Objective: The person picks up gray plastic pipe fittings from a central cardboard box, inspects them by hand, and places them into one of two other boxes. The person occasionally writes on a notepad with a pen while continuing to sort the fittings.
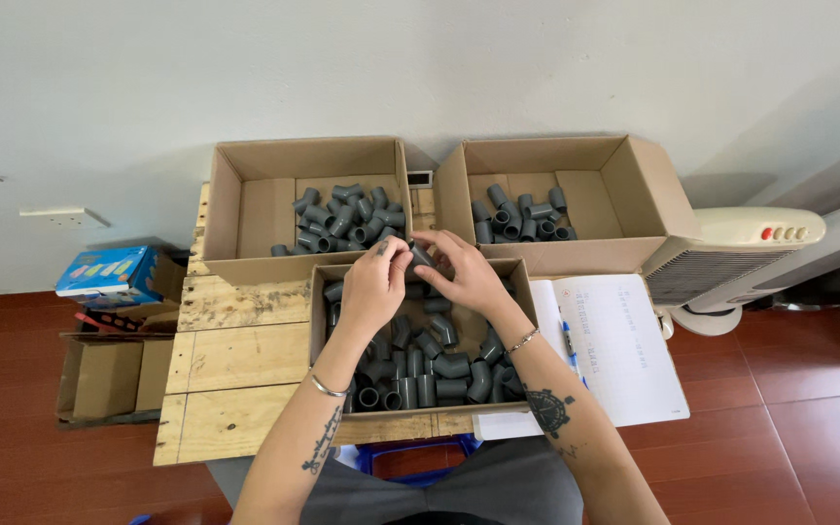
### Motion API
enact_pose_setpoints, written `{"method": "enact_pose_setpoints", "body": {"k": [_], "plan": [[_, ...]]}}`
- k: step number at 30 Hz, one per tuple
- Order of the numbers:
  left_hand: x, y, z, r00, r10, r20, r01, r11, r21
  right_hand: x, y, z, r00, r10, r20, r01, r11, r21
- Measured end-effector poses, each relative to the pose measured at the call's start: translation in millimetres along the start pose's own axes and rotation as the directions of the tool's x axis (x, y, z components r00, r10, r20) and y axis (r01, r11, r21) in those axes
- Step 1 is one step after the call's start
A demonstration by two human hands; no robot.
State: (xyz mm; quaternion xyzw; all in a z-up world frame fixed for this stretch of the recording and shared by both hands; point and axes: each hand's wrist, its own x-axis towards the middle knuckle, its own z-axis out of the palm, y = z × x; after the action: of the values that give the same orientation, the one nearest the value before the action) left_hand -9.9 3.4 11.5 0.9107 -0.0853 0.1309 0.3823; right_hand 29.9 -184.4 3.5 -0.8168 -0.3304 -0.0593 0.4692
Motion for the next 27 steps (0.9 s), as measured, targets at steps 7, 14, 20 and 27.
{"method": "enact_pose_setpoints", "body": {"k": [7,14,20,27], "plan": [[0.1,-11.1,9.2,1.000,-0.015,-0.017,0.014,0.998,-0.068,-4.2,14.9,9.0,0.993,-0.013,-0.120,0.006,0.998,-0.060],[0.4,1.0,1.6,0.999,-0.028,-0.024,0.028,1.000,0.010,-7.5,33.1,15.9,0.969,0.048,-0.241,-0.077,0.991,-0.112],[0.2,0.9,0.3,0.999,0.020,-0.032,-0.020,1.000,-0.002,-7.1,30.7,12.1,0.971,0.137,-0.198,-0.154,0.985,-0.073],[-0.7,-4.1,5.1,0.996,0.085,-0.023,-0.082,0.992,0.101,-7.1,29.8,13.0,0.981,0.193,-0.033,-0.192,0.981,0.026]]}}
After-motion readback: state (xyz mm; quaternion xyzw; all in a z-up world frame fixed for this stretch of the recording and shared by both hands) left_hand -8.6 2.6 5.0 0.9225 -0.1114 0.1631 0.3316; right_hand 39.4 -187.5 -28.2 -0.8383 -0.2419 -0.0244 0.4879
